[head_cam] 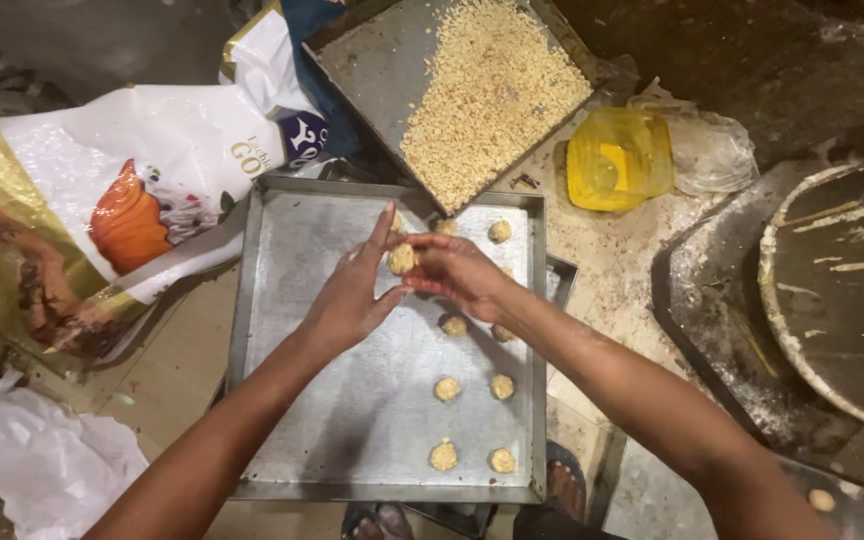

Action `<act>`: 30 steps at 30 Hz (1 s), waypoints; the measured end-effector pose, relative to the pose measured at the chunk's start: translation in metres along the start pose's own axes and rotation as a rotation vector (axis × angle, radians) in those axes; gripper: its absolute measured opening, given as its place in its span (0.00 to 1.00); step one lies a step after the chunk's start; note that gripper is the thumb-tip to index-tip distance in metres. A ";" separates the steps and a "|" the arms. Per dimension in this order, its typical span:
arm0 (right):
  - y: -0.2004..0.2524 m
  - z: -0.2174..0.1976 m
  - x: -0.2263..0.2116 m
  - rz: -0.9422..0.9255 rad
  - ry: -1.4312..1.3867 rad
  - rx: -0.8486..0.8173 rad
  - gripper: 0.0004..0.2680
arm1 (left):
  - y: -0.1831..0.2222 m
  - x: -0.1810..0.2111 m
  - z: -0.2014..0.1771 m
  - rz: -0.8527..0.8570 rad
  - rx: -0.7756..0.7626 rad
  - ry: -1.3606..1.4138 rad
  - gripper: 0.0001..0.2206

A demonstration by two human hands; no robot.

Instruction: The person picks up small dough balls, sometimes dipping them in a yellow liquid container, and arranges them in rows on metal trays placed on the floor.

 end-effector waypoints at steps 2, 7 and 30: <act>-0.006 -0.002 0.015 0.023 0.033 0.005 0.13 | 0.006 -0.008 0.002 -0.041 -0.009 0.028 0.49; -0.014 -0.006 0.029 0.060 0.001 0.024 0.13 | 0.017 -0.031 0.016 0.006 0.001 0.030 0.47; 0.441 -0.269 0.186 -0.176 0.688 1.212 0.14 | 0.036 -0.120 0.087 0.012 -0.059 -0.230 0.35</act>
Point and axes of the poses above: each hand's wrist, its own y-axis away from the middle knuckle, its own z-axis out of the palm, x = y × z, the point moved 2 cm from there along -y, towards the middle knuckle
